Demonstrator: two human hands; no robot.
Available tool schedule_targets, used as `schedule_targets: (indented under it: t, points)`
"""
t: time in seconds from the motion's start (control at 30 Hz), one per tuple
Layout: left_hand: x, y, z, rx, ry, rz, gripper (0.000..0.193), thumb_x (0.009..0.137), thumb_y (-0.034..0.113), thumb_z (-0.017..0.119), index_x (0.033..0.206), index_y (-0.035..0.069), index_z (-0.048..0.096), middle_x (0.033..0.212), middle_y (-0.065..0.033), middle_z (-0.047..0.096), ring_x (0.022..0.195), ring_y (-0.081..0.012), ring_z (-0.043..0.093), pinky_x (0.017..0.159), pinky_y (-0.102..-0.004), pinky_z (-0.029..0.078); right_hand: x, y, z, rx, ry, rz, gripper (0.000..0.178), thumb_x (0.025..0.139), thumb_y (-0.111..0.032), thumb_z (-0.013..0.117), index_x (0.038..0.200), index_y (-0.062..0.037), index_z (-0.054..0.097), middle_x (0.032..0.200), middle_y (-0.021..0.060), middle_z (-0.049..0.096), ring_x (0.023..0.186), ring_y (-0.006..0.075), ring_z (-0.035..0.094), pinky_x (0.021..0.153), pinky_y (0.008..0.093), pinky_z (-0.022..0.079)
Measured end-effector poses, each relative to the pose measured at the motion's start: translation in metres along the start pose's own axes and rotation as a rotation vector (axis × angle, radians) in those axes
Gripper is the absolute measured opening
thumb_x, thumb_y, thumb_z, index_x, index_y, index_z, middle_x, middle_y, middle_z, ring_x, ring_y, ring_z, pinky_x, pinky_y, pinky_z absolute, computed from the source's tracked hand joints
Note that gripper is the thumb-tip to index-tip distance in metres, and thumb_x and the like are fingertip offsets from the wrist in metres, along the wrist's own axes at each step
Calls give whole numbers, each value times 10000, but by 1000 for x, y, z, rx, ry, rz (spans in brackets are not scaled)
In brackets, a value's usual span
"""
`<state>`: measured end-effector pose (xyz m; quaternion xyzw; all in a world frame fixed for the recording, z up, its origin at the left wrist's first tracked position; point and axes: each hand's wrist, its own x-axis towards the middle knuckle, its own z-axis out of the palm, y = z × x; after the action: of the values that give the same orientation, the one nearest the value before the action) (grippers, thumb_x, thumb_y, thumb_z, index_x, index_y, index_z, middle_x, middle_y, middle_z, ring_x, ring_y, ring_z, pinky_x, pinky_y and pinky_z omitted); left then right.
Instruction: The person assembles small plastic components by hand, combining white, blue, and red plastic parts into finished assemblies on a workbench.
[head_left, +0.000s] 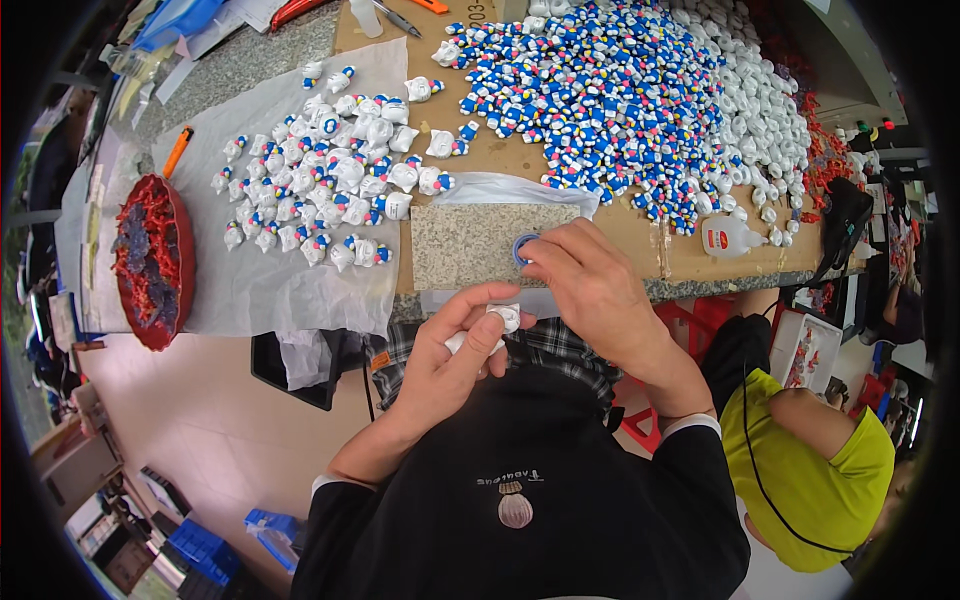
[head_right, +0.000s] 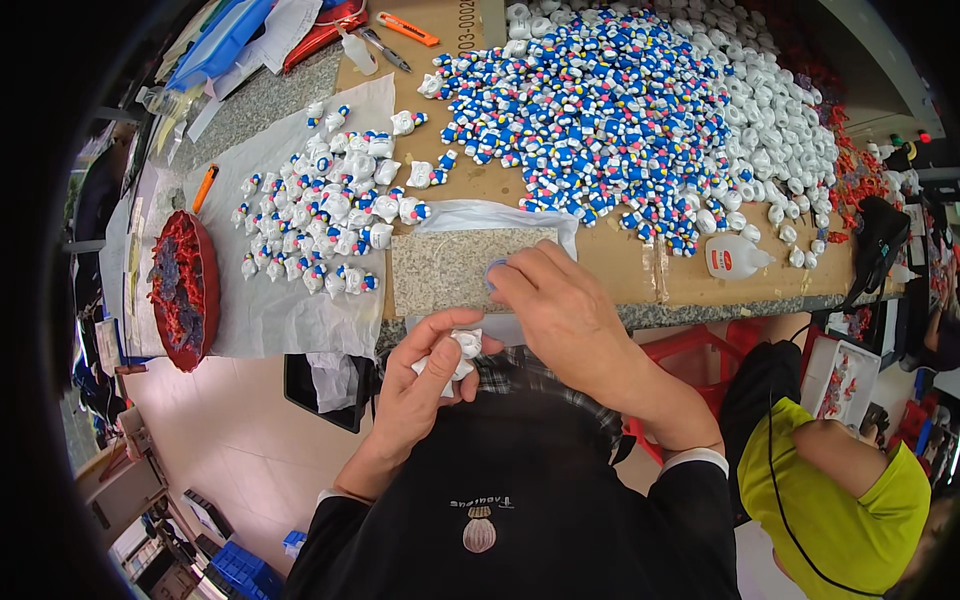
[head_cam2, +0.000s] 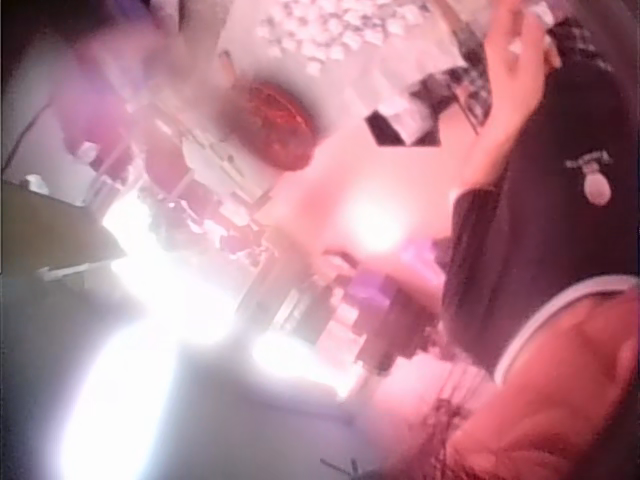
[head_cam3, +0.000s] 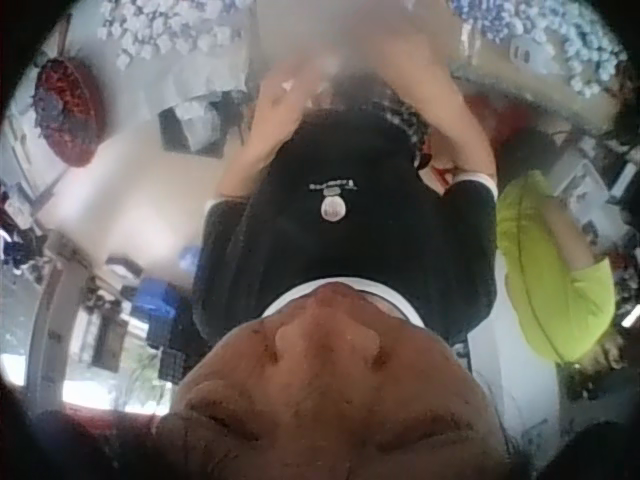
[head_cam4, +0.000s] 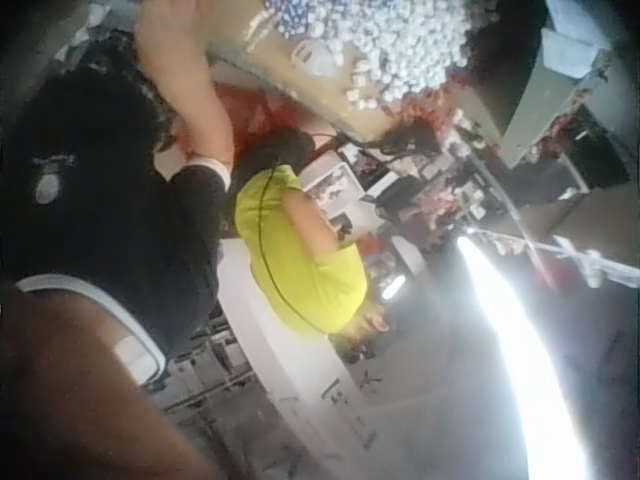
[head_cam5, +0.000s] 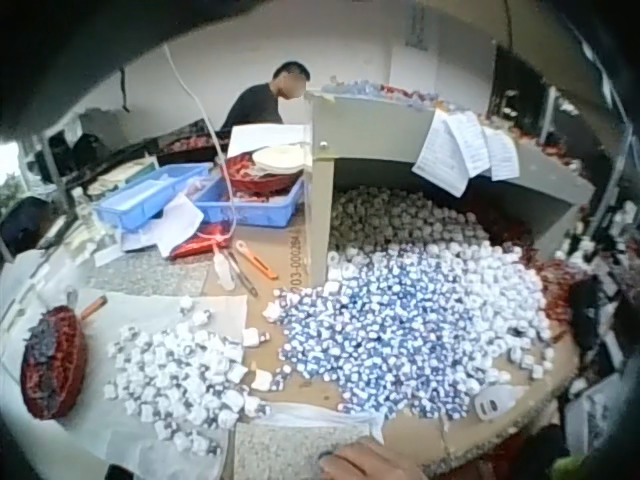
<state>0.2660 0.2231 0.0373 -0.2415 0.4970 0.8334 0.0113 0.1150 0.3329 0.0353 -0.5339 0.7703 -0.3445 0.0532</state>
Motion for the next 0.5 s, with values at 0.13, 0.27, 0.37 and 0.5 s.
schedule_targets:
  t: [0.13,0.27,0.37,0.5]
  points:
    - [0,-6,-16,171,-69,98,323,966,263,445,1211,66,519,780,5,573,588,-24,432,491,-165,313,-2,1,-3,145,33,35,158,755,-18,632,910,-6,609,840,105,564,776,274,555,679,350,453]
    - [4,-1,-10,-71,-58,6,341,968,277,441,1224,66,517,760,19,520,601,-33,423,482,-176,298,-9,5,-8,371,80,218,194,786,29,617,978,5,635,879,73,599,791,176,583,674,286,457]
    - [7,10,1,-247,27,-71,346,962,283,455,1219,60,520,837,0,531,622,-40,427,474,-181,290,-16,5,-9,728,126,409,157,851,-7,580,996,21,631,882,47,600,774,110,555,656,252,431]
    - [12,1,-2,-380,-59,-104,346,954,284,471,1223,68,502,950,-35,552,638,-49,450,464,-176,289,-21,-1,-11,1098,176,503,161,886,-53,566,1011,34,619,884,35,591,764,81,528,646,210,399]
